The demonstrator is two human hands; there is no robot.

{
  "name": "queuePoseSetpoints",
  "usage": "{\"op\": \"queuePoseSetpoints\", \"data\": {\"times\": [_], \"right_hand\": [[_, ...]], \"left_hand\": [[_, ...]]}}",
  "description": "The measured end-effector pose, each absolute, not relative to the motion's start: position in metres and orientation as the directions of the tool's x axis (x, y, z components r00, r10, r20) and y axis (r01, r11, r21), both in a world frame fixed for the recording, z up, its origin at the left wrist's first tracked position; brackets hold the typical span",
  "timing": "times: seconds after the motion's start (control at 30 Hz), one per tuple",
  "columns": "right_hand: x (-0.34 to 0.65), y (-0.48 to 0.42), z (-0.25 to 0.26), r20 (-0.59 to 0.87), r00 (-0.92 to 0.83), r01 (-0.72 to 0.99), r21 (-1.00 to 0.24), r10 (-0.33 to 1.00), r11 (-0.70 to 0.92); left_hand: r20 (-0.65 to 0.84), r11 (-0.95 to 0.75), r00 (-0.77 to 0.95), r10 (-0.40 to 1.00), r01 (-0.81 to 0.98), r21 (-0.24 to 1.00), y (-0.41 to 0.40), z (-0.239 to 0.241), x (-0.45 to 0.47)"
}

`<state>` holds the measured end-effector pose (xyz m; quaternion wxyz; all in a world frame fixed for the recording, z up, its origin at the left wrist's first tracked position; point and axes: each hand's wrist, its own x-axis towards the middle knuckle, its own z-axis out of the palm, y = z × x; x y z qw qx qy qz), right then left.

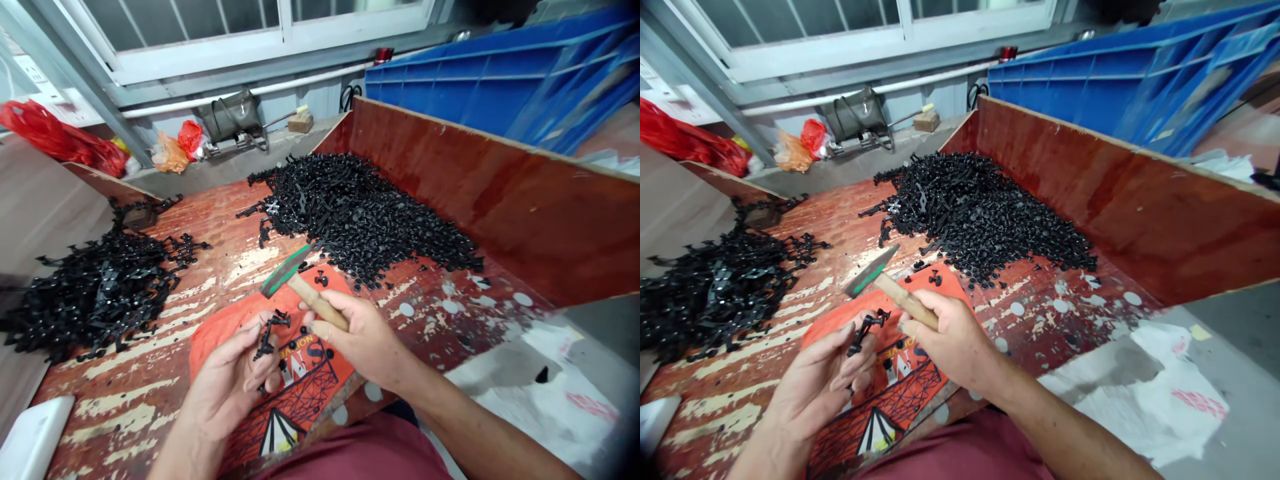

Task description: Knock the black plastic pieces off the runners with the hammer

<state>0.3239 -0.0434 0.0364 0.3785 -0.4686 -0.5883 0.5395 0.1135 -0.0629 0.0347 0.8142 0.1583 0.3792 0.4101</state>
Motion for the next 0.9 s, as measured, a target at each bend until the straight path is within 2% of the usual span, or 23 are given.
{"op": "queuePoseSetpoints", "data": {"times": [0.23,0.53,0.77,0.9], "right_hand": [[0.308,-0.044,0.044,-0.077,-0.317,0.073,-0.996,0.945,-0.056],[0.300,-0.048,0.042,-0.214,-0.347,-0.100,-0.960,0.913,-0.263],[0.298,-0.048,0.040,-0.214,-0.361,-0.219,-0.927,0.908,-0.306],[0.298,-0.047,0.036,-0.199,-0.356,-0.223,-0.931,0.913,-0.290]], "left_hand": [[-0.416,0.584,0.410,0.812,-0.553,0.594,-0.071,0.038,0.124],[-0.336,0.569,0.461,0.821,-0.614,0.547,-0.077,0.038,0.132],[-0.383,0.557,0.404,0.830,-0.607,0.566,-0.080,0.034,0.134],[-0.383,0.555,0.402,0.832,-0.616,0.558,-0.081,0.032,0.135]]}}
